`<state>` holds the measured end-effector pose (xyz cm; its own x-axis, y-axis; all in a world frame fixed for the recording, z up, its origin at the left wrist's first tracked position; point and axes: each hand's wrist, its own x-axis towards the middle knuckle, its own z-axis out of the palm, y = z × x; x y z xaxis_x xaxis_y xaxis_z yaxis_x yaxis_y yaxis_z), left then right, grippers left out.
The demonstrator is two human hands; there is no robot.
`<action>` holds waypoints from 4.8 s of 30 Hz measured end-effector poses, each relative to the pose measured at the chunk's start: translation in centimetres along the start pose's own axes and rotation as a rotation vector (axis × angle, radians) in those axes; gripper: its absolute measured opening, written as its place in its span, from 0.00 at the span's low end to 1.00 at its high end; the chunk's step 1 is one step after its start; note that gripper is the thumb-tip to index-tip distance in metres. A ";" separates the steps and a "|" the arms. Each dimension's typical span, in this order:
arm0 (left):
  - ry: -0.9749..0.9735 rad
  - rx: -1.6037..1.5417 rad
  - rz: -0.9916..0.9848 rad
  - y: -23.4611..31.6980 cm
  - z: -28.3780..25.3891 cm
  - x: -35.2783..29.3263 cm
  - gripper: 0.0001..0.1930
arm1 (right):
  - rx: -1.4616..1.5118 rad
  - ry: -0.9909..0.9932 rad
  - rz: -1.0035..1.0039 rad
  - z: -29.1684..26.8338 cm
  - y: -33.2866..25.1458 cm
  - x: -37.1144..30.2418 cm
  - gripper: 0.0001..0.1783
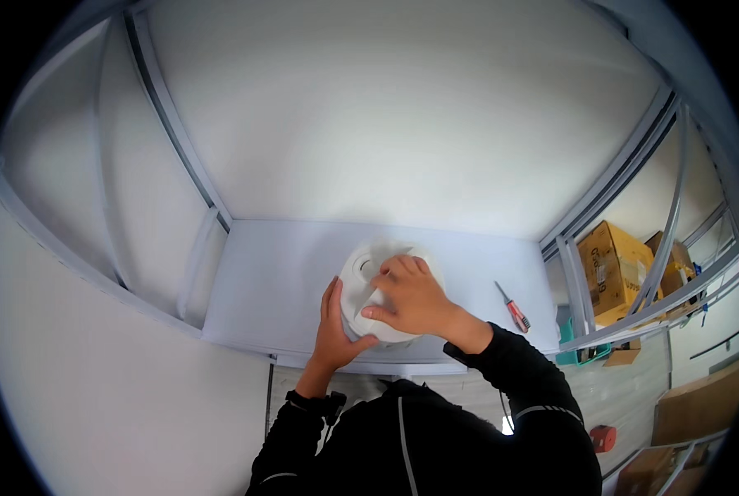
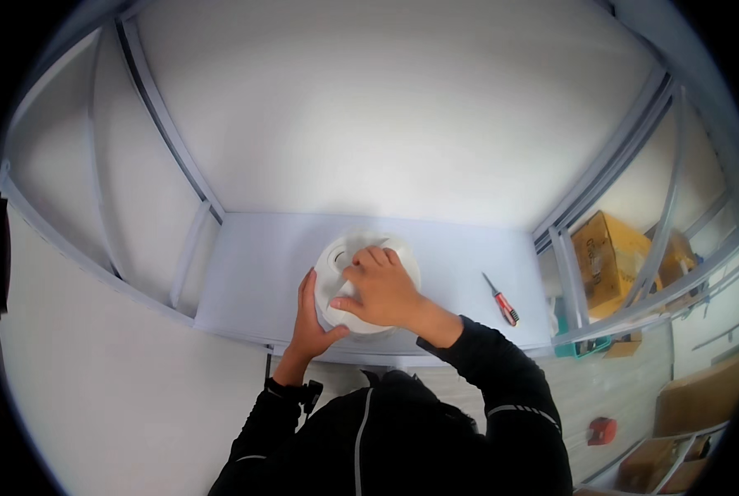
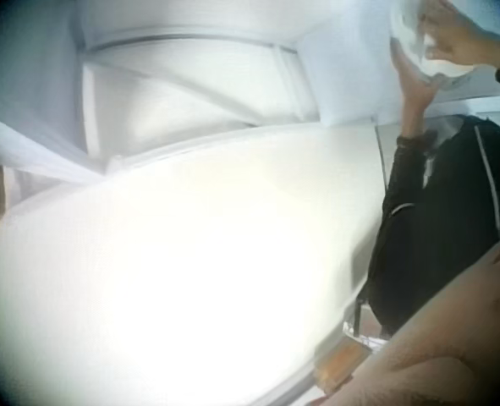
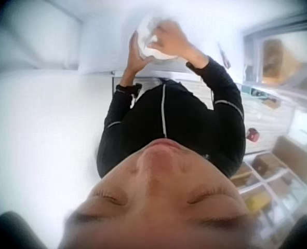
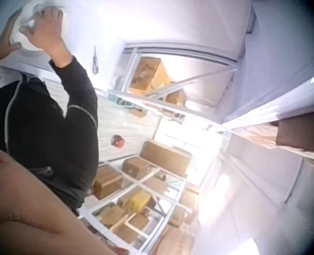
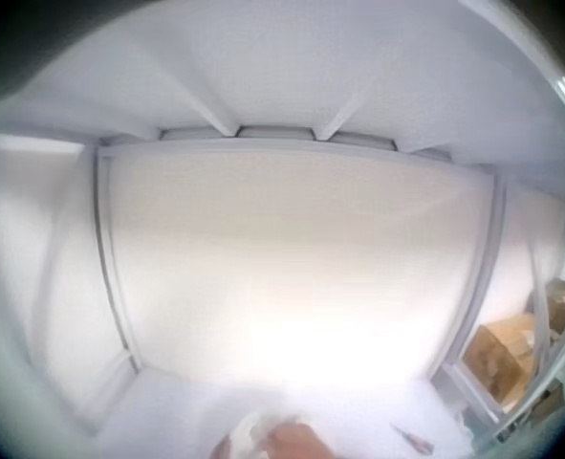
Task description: The person assembles a white cylindrical appliance by attaching a circular lid with a screwdriver, inserting small components, and securing the parts. The person handles the lid, base, and small white pieces, using a screwdriver to fasten screws.
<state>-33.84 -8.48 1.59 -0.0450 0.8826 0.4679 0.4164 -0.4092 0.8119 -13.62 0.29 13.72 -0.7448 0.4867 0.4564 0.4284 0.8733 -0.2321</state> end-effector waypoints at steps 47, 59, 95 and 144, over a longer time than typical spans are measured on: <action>-0.028 -0.014 -0.057 -1.8 -0.8 0.3 0.76 | 0.378 -0.239 0.217 -2.6 3.1 4.3 0.16; -0.054 0.035 -0.031 -1.1 -1.2 0.6 0.74 | 0.326 -0.186 0.201 -3.1 4.0 3.7 0.17; -0.098 0.081 -0.073 0.1 -1.9 1.0 0.81 | -0.082 -0.162 -0.067 1.2 0.3 3.1 0.19; -0.036 0.048 -0.113 -1.4 -0.5 1.0 0.81 | 0.054 -0.363 0.033 0.8 1.9 4.6 0.25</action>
<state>-34.87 -7.13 1.12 -0.0617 0.9306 0.3608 0.4533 -0.2960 0.8408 -16.63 4.27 14.73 -0.8683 0.4824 0.1156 0.4347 0.8523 -0.2909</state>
